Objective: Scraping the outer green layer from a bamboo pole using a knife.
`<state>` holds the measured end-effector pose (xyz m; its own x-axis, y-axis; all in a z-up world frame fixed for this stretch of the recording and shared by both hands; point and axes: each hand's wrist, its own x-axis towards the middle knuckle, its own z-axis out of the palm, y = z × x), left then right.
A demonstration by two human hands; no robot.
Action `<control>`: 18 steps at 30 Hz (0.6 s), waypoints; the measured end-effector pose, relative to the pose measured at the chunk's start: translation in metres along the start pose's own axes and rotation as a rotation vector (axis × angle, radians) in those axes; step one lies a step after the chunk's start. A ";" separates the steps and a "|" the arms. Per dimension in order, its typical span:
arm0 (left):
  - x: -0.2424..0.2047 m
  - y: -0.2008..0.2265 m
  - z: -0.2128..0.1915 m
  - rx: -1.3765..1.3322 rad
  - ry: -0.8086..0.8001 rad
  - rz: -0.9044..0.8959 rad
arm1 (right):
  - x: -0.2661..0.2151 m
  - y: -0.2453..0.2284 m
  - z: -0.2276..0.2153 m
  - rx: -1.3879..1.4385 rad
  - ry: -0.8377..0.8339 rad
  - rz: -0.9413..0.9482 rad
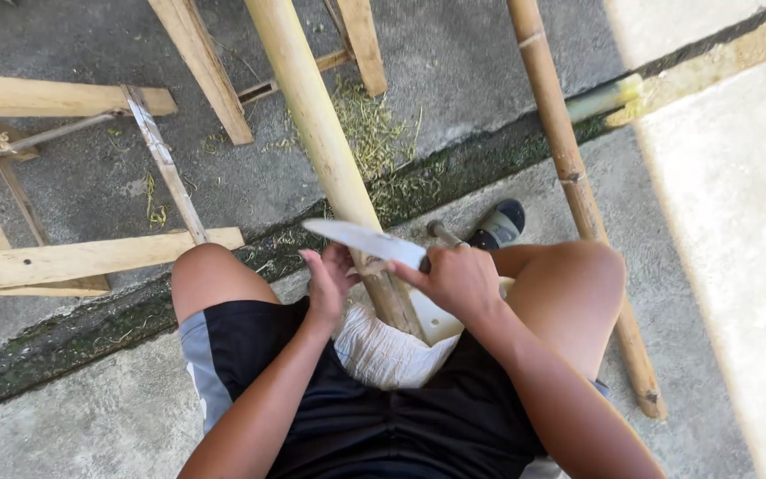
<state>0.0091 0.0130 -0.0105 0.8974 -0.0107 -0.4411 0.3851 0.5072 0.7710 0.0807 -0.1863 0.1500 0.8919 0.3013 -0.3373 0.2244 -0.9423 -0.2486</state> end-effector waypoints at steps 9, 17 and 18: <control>0.017 0.010 0.035 -0.404 0.259 0.050 | -0.012 -0.009 0.008 -0.151 -0.037 -0.033; 0.059 0.009 0.046 -0.465 0.666 -0.045 | 0.009 -0.004 0.029 -0.170 -0.072 0.010; 0.063 0.019 0.049 -0.415 0.755 -0.093 | 0.011 -0.003 0.032 -0.136 -0.082 0.039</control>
<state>0.0829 -0.0204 -0.0013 0.4258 0.4328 -0.7946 0.2083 0.8077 0.5516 0.0776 -0.1750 0.1179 0.8670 0.2701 -0.4187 0.2466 -0.9628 -0.1106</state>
